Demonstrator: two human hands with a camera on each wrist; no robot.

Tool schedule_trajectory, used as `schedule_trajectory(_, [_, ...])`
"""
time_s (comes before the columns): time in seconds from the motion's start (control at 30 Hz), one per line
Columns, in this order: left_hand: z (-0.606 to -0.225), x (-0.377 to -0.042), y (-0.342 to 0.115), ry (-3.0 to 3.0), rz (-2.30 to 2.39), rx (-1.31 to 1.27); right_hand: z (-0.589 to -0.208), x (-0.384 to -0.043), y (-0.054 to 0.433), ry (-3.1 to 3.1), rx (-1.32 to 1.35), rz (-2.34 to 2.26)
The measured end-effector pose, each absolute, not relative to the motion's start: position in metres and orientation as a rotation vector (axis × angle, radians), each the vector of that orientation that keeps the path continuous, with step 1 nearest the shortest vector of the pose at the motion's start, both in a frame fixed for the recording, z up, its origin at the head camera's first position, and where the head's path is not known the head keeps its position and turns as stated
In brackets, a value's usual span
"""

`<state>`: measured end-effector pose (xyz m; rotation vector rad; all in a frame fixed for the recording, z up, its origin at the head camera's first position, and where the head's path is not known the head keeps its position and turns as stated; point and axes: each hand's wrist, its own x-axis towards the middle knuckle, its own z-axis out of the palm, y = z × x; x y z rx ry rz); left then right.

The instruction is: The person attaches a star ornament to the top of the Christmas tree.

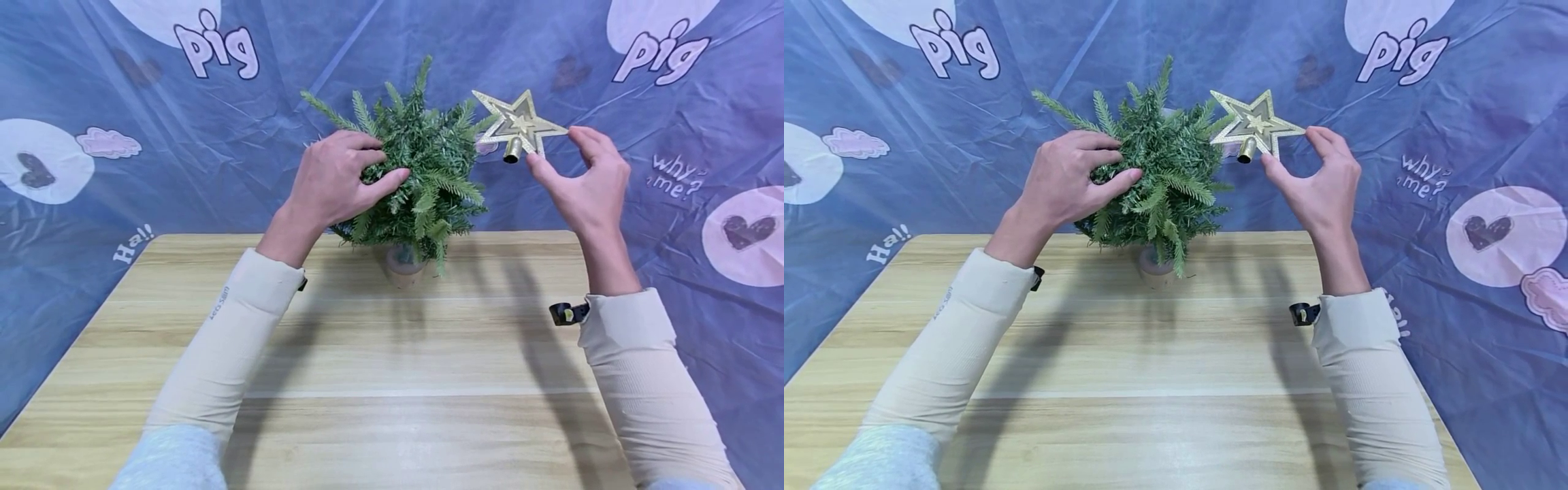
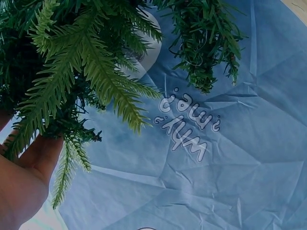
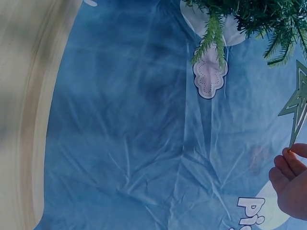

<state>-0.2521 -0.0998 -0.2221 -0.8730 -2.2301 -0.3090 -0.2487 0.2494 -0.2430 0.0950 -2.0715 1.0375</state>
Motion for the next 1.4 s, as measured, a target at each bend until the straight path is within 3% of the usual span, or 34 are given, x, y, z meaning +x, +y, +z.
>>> schedule_trajectory(1.4, [-0.221,-0.248,-0.098,-2.218,-0.274,-0.902,-0.223,-0.257,0.226,-2.103,0.126,1.004])
